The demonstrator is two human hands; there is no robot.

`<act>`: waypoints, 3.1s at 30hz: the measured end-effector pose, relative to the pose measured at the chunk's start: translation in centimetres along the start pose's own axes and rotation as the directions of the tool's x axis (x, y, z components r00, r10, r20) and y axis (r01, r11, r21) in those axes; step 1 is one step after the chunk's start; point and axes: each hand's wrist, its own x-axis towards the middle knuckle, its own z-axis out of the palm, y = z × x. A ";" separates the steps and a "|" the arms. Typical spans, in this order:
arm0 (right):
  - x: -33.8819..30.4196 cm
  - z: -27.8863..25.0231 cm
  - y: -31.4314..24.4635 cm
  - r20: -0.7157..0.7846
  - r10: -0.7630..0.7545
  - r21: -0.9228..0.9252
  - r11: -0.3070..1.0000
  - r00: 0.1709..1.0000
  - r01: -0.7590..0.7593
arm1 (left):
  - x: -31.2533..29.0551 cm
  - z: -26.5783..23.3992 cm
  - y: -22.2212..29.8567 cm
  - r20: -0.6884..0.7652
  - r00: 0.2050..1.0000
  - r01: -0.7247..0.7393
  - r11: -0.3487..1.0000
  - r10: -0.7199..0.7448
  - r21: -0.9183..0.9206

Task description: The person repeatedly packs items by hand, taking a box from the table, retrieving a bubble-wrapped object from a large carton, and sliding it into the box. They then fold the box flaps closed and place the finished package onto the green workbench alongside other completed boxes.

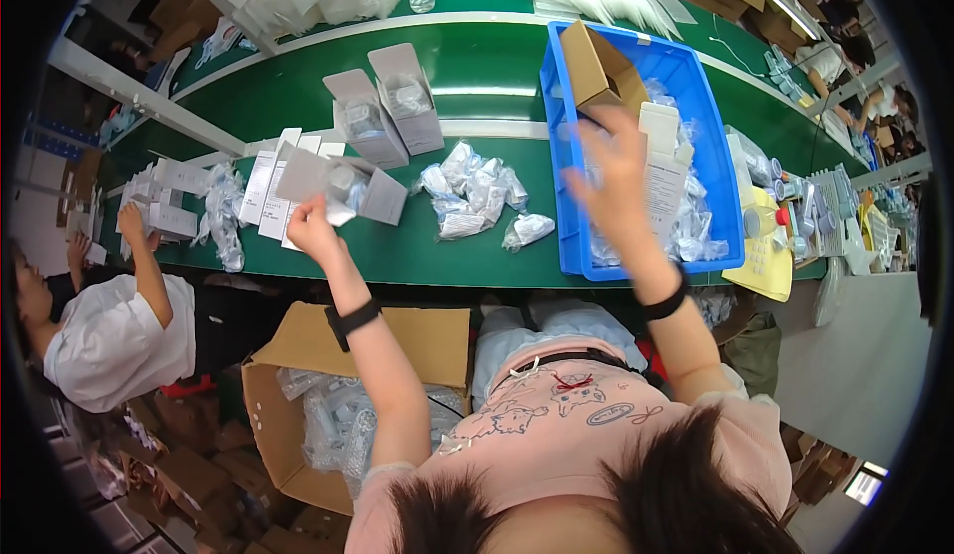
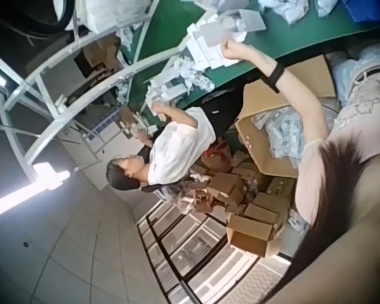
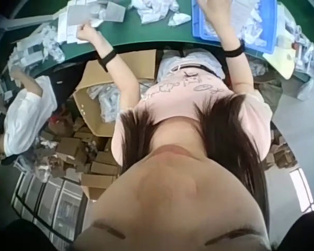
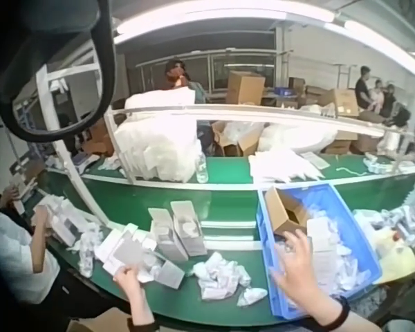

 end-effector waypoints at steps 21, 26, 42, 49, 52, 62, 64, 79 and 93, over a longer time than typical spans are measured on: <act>-1.1 -6.7 -6.5 0.156 -0.248 0.399 0.901 0.956 0.168 | -12.7 -2.3 8.4 0.203 0.979 0.067 0.929 0.009 -0.364; -3.3 0.0 -15.6 0.262 -0.739 0.750 0.561 0.620 0.351 | -22.1 -10.5 12.6 0.257 0.947 -0.137 0.967 0.191 -0.217; -18.6 14.0 -38.8 0.155 -0.838 0.963 0.010 0.524 -0.269 | -36.6 -32.6 12.5 -0.730 0.569 -0.114 0.915 0.379 0.386; -35.7 30.9 -39.8 0.509 -0.855 0.781 0.410 -0.099 0.472 | -38.1 -33.7 9.6 -0.756 0.617 -0.263 0.963 0.221 0.066; -36.7 31.2 -39.5 0.518 -0.789 0.838 0.391 -0.329 0.381 | -37.5 -33.3 9.9 -0.780 0.597 -0.224 0.972 0.190 0.066; -35.8 33.8 -36.9 0.472 -0.858 0.874 0.427 -0.200 0.233 | -31.0 -33.0 12.0 -0.701 0.711 -0.187 0.977 0.061 -0.105; -34.1 32.7 -37.0 0.510 -0.836 0.856 0.471 -0.200 0.215 | -30.3 -32.9 12.3 -0.682 0.730 -0.168 0.981 0.055 -0.100; 0.9 9.9 -24.2 0.664 -0.476 0.290 -0.548 0.577 -0.785 | -21.6 -21.5 14.9 0.047 0.991 0.101 0.919 -0.128 0.380; -0.5 3.5 -14.8 -0.043 -0.296 0.587 0.765 0.954 0.264 | -19.8 -5.0 10.2 0.419 0.829 -0.470 0.867 0.370 0.164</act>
